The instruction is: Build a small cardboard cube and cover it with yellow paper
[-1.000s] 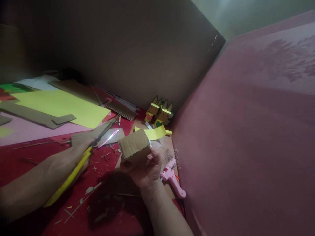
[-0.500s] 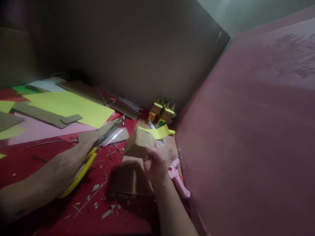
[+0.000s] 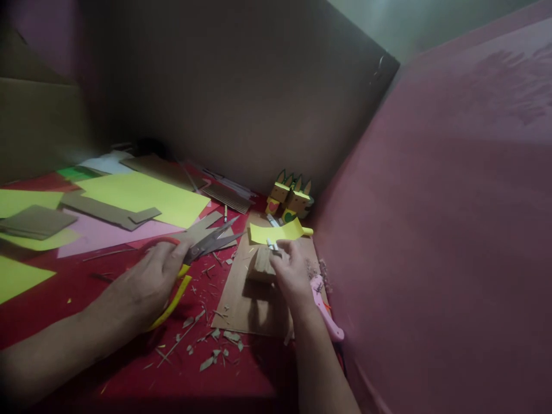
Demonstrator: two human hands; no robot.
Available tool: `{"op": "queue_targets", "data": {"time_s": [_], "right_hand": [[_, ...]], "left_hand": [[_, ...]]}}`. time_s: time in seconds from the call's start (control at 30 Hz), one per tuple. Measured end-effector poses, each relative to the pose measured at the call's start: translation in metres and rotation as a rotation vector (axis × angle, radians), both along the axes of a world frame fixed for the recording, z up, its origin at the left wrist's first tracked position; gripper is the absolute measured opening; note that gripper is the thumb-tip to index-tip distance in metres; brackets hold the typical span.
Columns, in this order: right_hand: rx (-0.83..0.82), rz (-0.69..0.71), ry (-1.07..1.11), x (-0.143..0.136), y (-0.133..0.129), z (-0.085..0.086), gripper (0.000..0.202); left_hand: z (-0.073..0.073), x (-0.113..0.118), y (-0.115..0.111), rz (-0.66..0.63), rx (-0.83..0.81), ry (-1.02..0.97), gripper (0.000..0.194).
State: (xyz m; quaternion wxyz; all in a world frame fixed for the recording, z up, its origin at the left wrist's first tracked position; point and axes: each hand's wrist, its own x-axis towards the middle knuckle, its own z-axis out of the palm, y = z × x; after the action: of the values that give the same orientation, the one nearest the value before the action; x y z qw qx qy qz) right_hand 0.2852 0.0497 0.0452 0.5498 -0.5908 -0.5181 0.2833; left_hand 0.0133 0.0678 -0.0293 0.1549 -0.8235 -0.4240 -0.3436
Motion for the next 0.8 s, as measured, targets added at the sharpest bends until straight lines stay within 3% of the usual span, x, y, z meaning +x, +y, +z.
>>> {"op": "queue_targets", "data": {"time_s": [0.17,0.37,0.67,0.8], "right_hand": [[0.238,-0.055,-0.094,-0.018,-0.020,0.023,0.023],[-0.110,0.201,0.092,-0.032,-0.026,0.034,0.032],[-0.084,0.347,0.222,-0.030,-0.031,0.032,0.015],[-0.062,0.323,0.192,-0.021,-0.033,0.033,0.012]], "left_hand": [[0.015,0.003,-0.012,0.002,0.165,0.196,0.057],[0.027,0.003,-0.028,0.043,0.295,0.296,0.077],[0.025,0.005,-0.036,-0.035,0.261,0.240,0.080],[0.027,0.004,-0.034,-0.024,0.270,0.260,0.080]]}}
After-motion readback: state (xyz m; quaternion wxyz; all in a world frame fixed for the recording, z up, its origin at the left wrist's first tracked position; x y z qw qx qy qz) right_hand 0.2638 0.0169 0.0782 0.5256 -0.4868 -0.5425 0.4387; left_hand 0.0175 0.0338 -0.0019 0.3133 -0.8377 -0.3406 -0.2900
